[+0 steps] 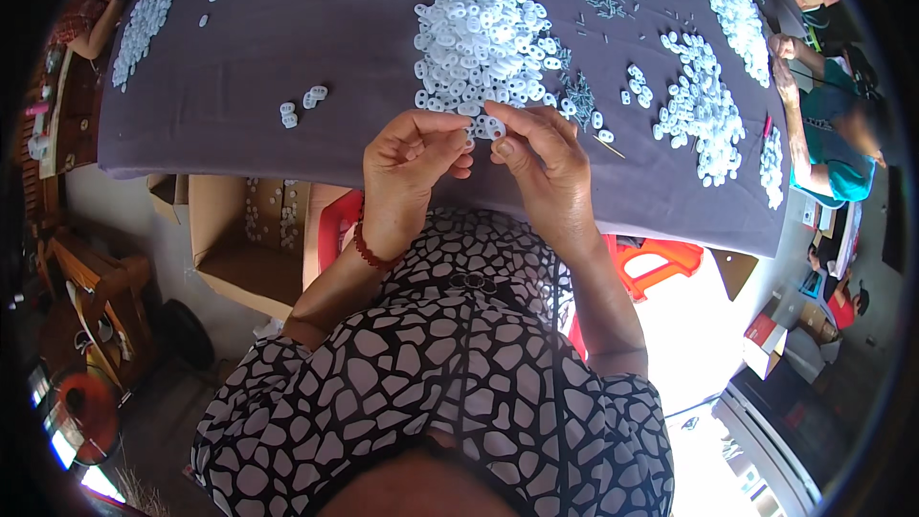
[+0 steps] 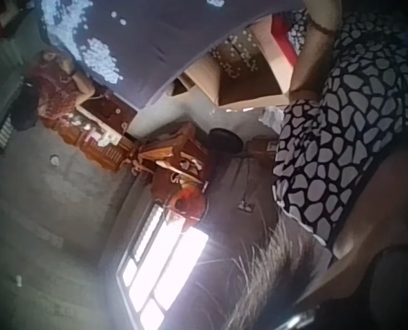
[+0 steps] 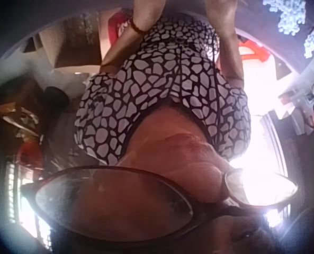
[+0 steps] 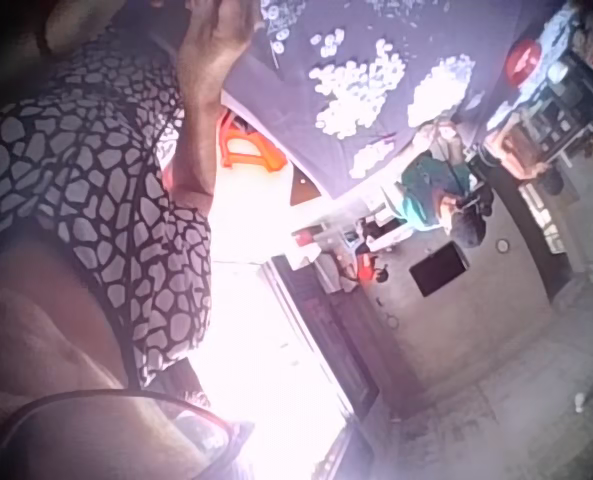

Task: The person assembles small plastic components by fitting parts together by hand and placing the assembled pieces onto the table.

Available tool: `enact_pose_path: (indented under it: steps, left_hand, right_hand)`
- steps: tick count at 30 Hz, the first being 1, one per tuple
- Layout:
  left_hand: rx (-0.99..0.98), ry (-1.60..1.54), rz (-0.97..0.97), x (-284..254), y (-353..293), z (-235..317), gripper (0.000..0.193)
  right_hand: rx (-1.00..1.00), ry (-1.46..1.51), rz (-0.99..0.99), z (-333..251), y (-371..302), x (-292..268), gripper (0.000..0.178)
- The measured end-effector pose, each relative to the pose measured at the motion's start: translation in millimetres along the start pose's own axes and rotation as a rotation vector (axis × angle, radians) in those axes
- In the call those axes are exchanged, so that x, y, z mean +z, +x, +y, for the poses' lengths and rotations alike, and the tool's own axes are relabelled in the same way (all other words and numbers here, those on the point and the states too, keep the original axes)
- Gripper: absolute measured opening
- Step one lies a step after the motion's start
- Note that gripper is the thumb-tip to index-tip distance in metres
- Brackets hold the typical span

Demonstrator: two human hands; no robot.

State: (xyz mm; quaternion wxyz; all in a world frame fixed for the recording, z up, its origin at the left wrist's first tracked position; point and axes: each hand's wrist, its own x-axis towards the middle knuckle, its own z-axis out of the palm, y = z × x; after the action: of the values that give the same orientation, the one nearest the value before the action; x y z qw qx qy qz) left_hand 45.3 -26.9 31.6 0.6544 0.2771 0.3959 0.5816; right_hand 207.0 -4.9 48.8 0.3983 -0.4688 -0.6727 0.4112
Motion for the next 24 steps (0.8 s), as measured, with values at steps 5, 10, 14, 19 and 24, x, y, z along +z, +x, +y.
enact_pose_path:
  steps: [5,10,14,19,24]
  left_hand:
    - [-0.005,-0.001,0.009,1.1,0.2,-0.3,0.013]
    - [0.019,0.018,0.021,1.0,1.0,-2.6,0.013]
    - [0.025,0.032,0.017,1.5,0.2,-3.2,0.013]
    - [0.022,0.025,0.03,1.9,-1.1,-4.1,0.014]
    - [0.014,0.016,0.029,1.8,-0.5,-4.5,0.014]
  right_hand:
    - [0.005,0.003,-0.014,0.1,0.4,0.6,0.027]
    - [0.003,0.016,-0.012,0.6,-0.6,1.7,0.028]
    - [-0.001,0.021,-0.021,0.5,-0.7,2.4,0.028]
    - [0.011,0.023,-0.015,0.2,-2.0,4.4,0.029]
    - [0.014,0.028,-0.016,0.2,-1.0,4.1,0.03]
